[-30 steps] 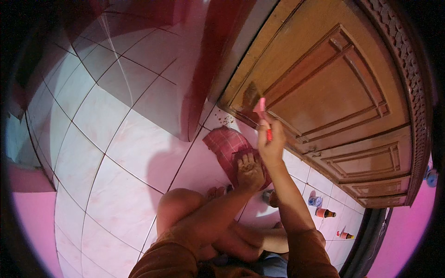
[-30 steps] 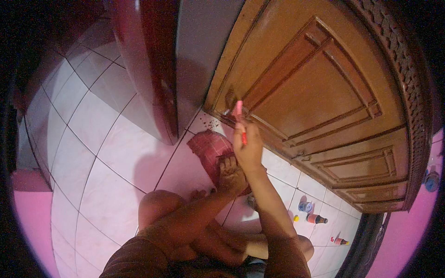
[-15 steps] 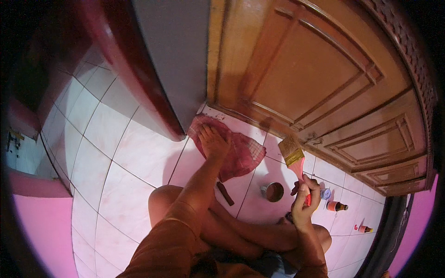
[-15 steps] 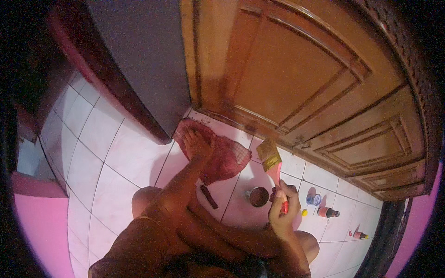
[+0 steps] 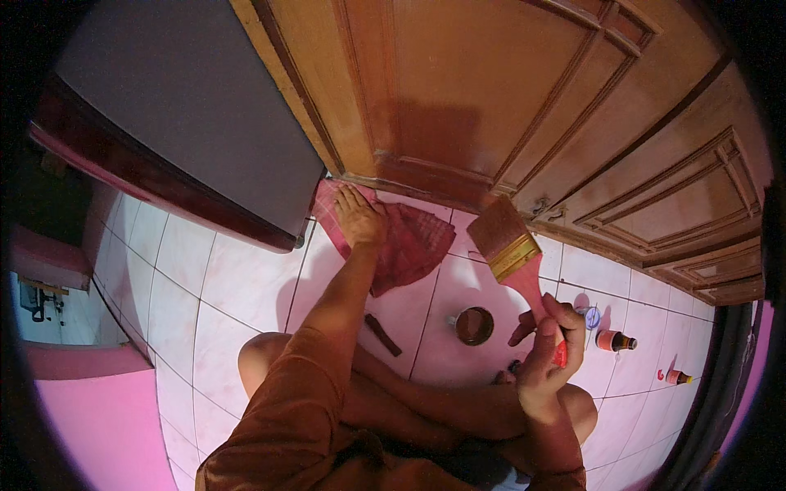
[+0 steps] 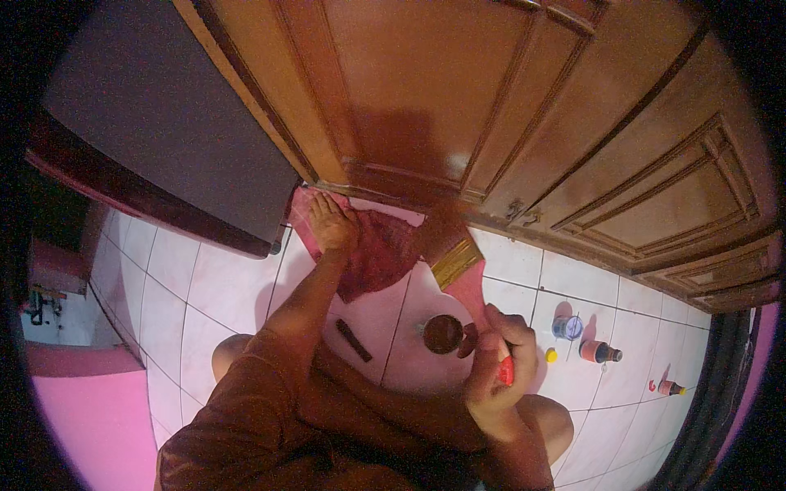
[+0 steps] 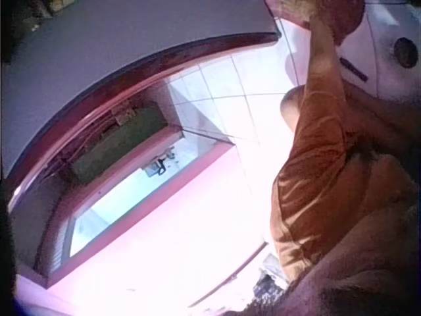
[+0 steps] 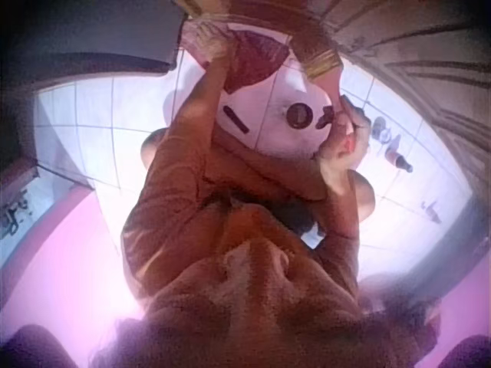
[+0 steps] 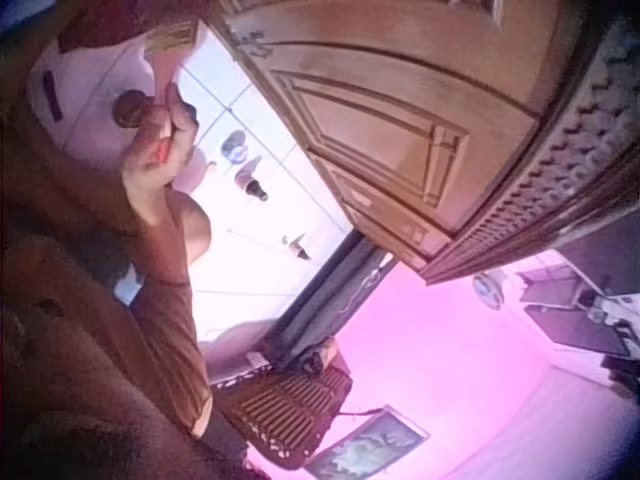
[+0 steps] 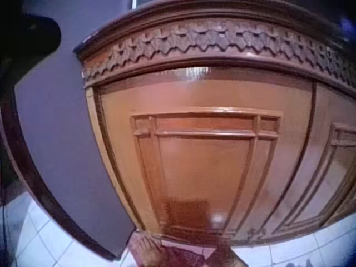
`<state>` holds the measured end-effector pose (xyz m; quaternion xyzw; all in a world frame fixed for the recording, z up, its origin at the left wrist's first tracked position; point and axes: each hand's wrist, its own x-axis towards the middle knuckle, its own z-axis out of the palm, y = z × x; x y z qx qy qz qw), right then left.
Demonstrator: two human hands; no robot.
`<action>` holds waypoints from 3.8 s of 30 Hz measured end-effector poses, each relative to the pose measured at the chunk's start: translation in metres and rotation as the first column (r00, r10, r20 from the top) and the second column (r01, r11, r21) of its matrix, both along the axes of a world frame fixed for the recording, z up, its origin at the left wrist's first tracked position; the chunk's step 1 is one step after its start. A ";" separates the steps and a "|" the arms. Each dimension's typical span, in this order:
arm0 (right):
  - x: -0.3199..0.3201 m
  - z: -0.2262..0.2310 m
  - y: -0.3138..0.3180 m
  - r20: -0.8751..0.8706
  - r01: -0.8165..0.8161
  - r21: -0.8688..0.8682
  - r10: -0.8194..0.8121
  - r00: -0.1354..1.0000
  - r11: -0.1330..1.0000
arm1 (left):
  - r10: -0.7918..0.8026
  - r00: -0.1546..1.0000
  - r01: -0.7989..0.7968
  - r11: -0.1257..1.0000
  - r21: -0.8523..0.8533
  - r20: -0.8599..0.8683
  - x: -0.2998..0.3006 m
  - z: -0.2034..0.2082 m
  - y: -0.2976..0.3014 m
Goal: The person paints a wooden cabinet using a brush dipped into a container, applying the paint to the front panels and decorative trim.
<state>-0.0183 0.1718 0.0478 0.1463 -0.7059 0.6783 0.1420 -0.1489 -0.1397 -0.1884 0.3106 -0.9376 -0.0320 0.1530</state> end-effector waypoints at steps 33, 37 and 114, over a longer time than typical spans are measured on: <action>0.000 0.022 0.024 0.116 0.130 -0.084 -0.120 0.986 0.988 | 0.055 0.982 -0.045 0.997 -0.060 0.180 0.002 0.001 -0.030; -0.004 0.027 0.019 0.099 0.096 -0.122 -0.084 0.992 0.988 | -0.175 0.965 0.203 0.969 -0.138 0.196 0.018 -0.013 -0.018; -0.006 0.037 0.043 0.226 0.105 -0.208 -0.057 0.972 0.972 | 0.082 0.872 0.063 0.959 -0.277 0.483 0.009 0.023 -0.066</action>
